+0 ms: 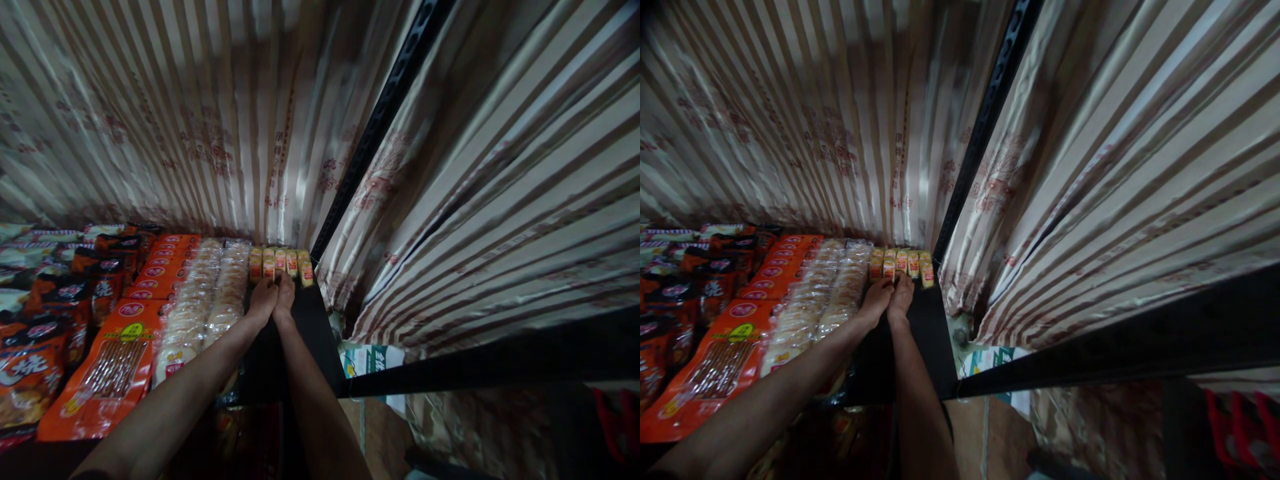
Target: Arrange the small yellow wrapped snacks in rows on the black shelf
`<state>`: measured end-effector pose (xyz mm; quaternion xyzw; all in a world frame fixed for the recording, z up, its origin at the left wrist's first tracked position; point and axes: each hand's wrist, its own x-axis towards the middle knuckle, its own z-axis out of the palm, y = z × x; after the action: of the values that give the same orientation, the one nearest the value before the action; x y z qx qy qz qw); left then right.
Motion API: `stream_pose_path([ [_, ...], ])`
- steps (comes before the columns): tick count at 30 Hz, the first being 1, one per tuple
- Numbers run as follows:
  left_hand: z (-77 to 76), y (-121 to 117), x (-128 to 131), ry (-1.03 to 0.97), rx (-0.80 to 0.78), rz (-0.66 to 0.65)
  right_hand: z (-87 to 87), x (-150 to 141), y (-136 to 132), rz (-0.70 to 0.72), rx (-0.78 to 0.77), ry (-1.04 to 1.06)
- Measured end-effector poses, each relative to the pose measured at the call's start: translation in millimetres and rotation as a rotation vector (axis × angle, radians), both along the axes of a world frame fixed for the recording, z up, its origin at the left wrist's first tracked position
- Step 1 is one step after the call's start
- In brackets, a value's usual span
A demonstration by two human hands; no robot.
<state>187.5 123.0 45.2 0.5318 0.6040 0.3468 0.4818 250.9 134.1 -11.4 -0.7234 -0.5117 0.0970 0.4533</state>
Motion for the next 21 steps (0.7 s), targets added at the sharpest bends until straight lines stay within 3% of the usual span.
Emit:
stream_pose_path([
  [14, 14.9, -9.4, 0.1, -0.047, 0.018, 0.022, -3.0, 0.3, -0.7, 0.01, -0.032, -0.015],
  [21, 24.0, -15.5, 1.8, -0.062, 0.003, 0.032, -5.8, 0.7, -3.4, 0.022, 0.024, 0.001],
])
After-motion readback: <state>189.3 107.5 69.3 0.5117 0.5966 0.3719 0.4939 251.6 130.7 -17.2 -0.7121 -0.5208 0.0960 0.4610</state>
